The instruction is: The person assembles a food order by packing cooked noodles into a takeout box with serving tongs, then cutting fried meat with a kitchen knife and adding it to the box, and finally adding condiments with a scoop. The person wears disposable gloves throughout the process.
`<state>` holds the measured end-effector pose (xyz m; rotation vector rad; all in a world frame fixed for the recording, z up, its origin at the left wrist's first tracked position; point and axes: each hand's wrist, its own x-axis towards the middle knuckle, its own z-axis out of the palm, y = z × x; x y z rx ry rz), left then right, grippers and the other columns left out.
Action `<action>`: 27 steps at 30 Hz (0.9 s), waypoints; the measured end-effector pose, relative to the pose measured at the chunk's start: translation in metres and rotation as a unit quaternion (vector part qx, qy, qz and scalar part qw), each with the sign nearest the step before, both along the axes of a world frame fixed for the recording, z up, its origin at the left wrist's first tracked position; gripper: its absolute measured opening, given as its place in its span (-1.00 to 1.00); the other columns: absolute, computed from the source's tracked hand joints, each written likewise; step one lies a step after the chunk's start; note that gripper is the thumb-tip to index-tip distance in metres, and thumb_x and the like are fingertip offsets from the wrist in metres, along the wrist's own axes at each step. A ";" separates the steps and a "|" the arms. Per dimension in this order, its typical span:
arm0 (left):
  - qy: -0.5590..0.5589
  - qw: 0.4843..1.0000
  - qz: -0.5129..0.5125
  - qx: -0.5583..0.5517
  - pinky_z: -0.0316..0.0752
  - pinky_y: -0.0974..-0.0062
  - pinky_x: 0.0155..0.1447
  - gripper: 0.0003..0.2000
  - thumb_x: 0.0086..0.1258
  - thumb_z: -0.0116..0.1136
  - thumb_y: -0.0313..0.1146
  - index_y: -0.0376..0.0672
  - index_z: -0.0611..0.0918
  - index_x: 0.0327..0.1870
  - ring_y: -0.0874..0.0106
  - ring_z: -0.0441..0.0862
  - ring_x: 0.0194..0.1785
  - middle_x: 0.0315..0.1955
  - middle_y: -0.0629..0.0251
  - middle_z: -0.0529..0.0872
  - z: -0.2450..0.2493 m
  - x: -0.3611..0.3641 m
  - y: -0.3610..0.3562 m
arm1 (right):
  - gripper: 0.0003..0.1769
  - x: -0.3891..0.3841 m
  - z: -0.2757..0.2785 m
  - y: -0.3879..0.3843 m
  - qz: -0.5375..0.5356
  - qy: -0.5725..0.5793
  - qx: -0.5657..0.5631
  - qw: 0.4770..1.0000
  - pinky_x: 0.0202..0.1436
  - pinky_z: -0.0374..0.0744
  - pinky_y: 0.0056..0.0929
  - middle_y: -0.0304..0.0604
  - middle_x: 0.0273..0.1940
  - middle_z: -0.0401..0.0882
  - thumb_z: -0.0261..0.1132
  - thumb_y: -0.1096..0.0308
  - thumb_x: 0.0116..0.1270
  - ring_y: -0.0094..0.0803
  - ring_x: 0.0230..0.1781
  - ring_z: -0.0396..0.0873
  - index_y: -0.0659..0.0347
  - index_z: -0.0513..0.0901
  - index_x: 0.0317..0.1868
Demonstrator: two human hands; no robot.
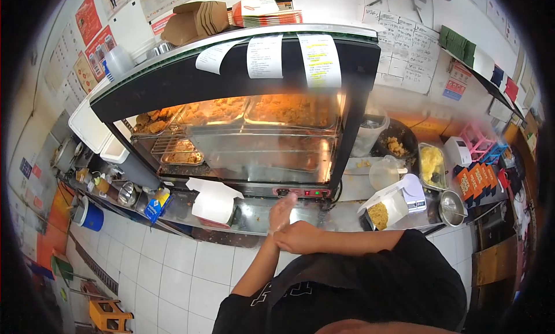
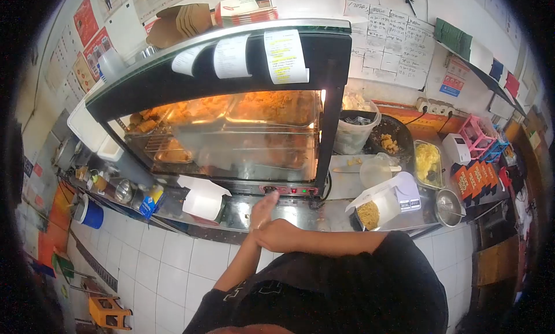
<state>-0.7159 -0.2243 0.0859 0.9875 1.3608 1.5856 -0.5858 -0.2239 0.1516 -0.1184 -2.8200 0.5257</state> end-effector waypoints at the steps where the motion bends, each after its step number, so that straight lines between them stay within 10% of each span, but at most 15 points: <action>1: 0.007 0.999 -0.037 0.012 0.52 0.48 0.23 -0.63 0.49 0.28 -0.17 -0.32 0.72 0.09 0.45 0.68 0.09 0.01 0.15 0.78 -0.029 -0.007 0.006 | -0.79 -0.002 -0.003 -0.001 0.016 0.040 -0.016 0.999 -0.32 0.63 -0.02 0.01 -0.42 0.66 0.19 0.19 0.40 -0.01 -0.39 0.69 0.14 0.59 -0.28; 10: -0.115 0.979 0.057 -0.159 0.37 0.33 0.31 -0.30 0.51 -0.06 0.31 -0.15 0.58 0.34 0.26 0.59 0.26 0.22 0.13 0.67 0.028 -0.008 -0.017 | -0.62 0.025 0.055 -0.002 -0.069 -0.026 -0.044 0.996 -0.37 0.61 -0.03 -0.05 -0.43 0.65 0.08 -0.03 0.54 0.04 -0.44 0.66 0.13 0.56 -0.16; 20: -0.175 0.972 -0.073 -0.138 -0.11 -0.06 0.56 -0.27 0.54 -0.15 0.29 -0.06 0.32 0.53 0.23 0.25 0.56 0.44 0.15 0.45 0.011 0.031 0.000 | -0.74 0.043 -0.018 0.007 0.126 -0.049 -0.229 0.964 -0.17 0.55 0.01 0.08 -0.29 0.62 0.07 0.12 0.57 0.11 -0.27 0.63 0.14 0.51 -0.15; 27: -0.196 0.967 -0.050 -0.153 0.05 0.02 0.52 -0.29 0.56 -0.15 0.27 -0.14 0.38 0.48 0.25 0.33 0.49 0.37 0.17 0.52 0.013 0.047 -0.001 | -0.74 0.102 0.001 0.051 0.030 -0.058 -0.273 0.960 -0.29 0.54 -0.12 0.02 -0.37 0.61 0.18 0.12 0.52 0.03 -0.39 0.59 0.14 0.57 -0.20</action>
